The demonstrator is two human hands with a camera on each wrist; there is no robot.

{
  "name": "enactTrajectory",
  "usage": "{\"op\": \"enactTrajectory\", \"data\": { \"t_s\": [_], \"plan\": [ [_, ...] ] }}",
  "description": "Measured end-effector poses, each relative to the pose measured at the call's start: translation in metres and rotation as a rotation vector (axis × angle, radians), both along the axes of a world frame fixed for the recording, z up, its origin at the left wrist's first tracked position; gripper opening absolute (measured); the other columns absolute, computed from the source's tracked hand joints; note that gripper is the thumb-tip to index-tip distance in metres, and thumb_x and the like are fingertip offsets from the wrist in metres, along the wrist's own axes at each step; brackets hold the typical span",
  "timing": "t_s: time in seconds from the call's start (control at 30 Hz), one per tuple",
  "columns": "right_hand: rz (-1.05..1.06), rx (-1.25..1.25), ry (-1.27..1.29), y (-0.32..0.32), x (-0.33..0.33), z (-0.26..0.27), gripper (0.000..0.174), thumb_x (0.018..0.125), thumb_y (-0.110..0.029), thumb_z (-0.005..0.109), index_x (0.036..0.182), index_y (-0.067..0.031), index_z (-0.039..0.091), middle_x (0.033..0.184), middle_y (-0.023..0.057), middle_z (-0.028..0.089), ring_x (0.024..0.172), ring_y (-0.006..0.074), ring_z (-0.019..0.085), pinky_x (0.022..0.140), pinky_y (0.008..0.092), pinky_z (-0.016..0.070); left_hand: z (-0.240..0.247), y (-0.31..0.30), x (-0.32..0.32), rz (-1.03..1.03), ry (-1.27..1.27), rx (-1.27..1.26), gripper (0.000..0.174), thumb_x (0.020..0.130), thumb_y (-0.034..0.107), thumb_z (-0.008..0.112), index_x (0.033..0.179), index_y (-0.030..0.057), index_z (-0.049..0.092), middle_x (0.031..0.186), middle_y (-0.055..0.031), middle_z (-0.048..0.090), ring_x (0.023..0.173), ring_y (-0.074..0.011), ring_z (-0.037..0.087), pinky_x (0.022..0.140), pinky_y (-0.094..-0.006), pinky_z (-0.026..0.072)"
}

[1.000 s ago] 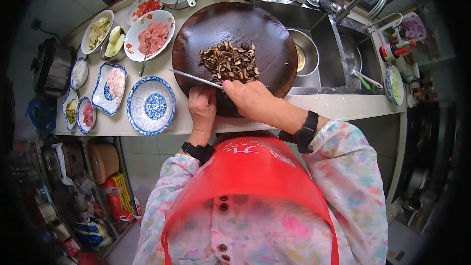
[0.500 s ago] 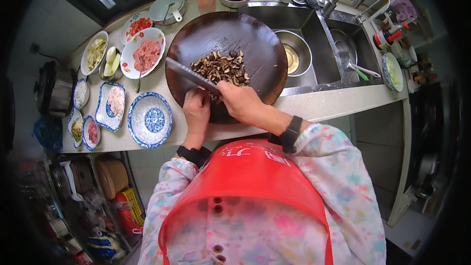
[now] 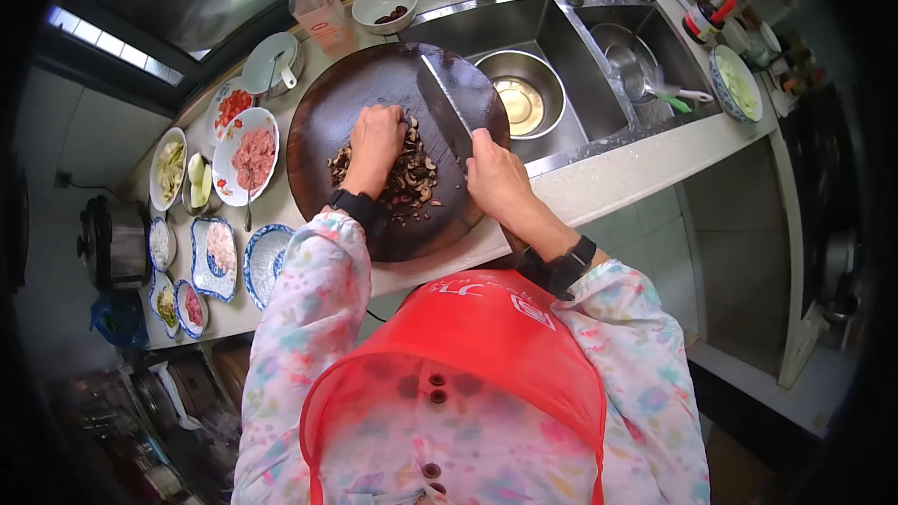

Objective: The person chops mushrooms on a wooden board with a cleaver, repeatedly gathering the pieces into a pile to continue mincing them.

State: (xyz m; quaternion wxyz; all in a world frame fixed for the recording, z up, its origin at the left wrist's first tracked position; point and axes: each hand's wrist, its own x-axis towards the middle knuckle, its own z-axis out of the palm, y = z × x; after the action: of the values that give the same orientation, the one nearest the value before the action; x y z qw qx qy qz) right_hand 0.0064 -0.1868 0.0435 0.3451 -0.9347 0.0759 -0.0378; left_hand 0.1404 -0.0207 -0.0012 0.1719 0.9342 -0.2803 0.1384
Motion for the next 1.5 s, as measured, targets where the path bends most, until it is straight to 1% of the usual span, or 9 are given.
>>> {"op": "enactTrajectory", "data": {
  "t_s": [0.17,0.27,0.33,0.47,0.63,0.93,1.23,1.37,1.5],
  "plan": [
    [0.044,-0.092,-0.012,0.007,0.000,-0.002,0.016,0.086,-0.008,0.052,0.096,-0.0010,0.042,0.085,0.0238,0.062,0.079,0.0445,0.061,0.070,0.0534,0.0469,-0.004,-0.011,0.008,0.101,0.157,-0.002,0.016,0.068,0.009,0.063,0.082,0.0006,0.059,0.080,-0.0214,0.063,0.079,-0.0403,0.062,0.073,-0.0465,0.0495],
    [0.081,-0.130,-0.048,0.010,-0.001,0.000,0.014,0.085,-0.007,0.051,0.094,-0.0020,0.043,0.084,0.0224,0.062,0.078,0.0431,0.062,0.069,0.0531,0.0479,-0.012,-0.009,0.009,0.020,0.081,-0.089,0.018,0.068,0.009,0.064,0.082,0.0002,0.057,0.081,-0.0213,0.063,0.080,-0.0404,0.061,0.073,-0.0468,0.0492],
    [0.096,-0.130,-0.047,0.009,-0.001,0.000,0.014,0.086,-0.008,0.051,0.095,-0.0020,0.042,0.085,0.0232,0.062,0.079,0.0443,0.061,0.069,0.0533,0.0474,0.010,-0.005,0.001,0.081,0.088,-0.115,0.018,0.068,0.009,0.064,0.083,0.0009,0.058,0.081,-0.0208,0.063,0.078,-0.0393,0.062,0.071,-0.0454,0.0494],
    [0.127,-0.087,-0.048,0.005,-0.003,0.003,0.016,0.086,-0.008,0.053,0.097,-0.0022,0.042,0.086,0.0242,0.061,0.079,0.0456,0.060,0.068,0.0532,0.0468,0.051,0.050,-0.050,0.282,0.119,-0.521,0.014,0.072,0.009,0.066,0.083,0.0023,0.061,0.074,-0.0152,0.063,0.066,-0.0297,0.063,0.063,-0.0361,0.0500],
    [0.296,0.052,-0.116,0.036,-0.018,0.029,0.020,0.086,-0.009,0.055,0.100,-0.0029,0.044,0.086,0.0232,0.060,0.078,0.0450,0.059,0.066,0.0520,0.0469,-0.001,0.090,-0.126,0.444,0.221,-0.527,0.011,0.075,0.007,0.067,0.081,0.0022,0.059,0.079,-0.0137,0.061,0.074,-0.0326,0.059,0.069,-0.0410,0.0472],
    [0.780,-0.280,-0.080,0.071,-0.024,0.021,0.025,0.075,-0.001,0.057,0.097,-0.0008,0.046,0.085,0.0161,0.057,0.070,0.0363,0.063,0.060,0.0449,0.0508,-0.032,0.091,-0.145,0.359,-0.114,-0.563,0.007,0.073,-0.001,0.064,0.078,0.0026,0.063,0.082,-0.0148,0.060,0.075,-0.0347,0.058,0.068,-0.0420,0.0470],
    [0.815,-0.417,-0.033,0.098,-0.002,0.023,0.024,0.076,-0.001,0.055,0.098,-0.0021,0.046,0.085,0.0156,0.056,0.068,0.0364,0.061,0.057,0.0430,0.0505,-0.030,0.090,-0.142,0.334,-0.109,-0.504,0.007,0.074,-0.001,0.061,0.081,0.0007,0.060,0.084,-0.0165,0.058,0.079,-0.0359,0.055,0.070,-0.0445,0.0463],
    [0.751,-0.356,-0.010,0.077,0.005,0.014,0.031,0.073,-0.004,0.063,0.099,-0.0016,0.046,0.087,0.0171,0.058,0.074,0.0361,0.063,0.062,0.0435,0.0518,-0.029,0.089,-0.142,0.332,-0.119,-0.551,0.008,0.075,-0.002,0.061,0.081,0.0014,0.060,0.083,-0.0155,0.059,0.077,-0.0348,0.055,0.068,-0.0437,0.0461],
    [0.879,-0.476,0.036,0.076,-0.008,0.041,0.027,0.075,-0.005,0.061,0.097,-0.0007,0.046,0.086,0.0175,0.058,0.070,0.0342,0.064,0.057,0.0419,0.0523,-0.036,0.090,-0.141,0.339,-0.160,-0.570,0.008,0.074,-0.002,0.063,0.080,0.0022,0.060,0.078,-0.0153,0.058,0.073,-0.0353,0.055,0.066,-0.0441,0.0458]
  ]
}}
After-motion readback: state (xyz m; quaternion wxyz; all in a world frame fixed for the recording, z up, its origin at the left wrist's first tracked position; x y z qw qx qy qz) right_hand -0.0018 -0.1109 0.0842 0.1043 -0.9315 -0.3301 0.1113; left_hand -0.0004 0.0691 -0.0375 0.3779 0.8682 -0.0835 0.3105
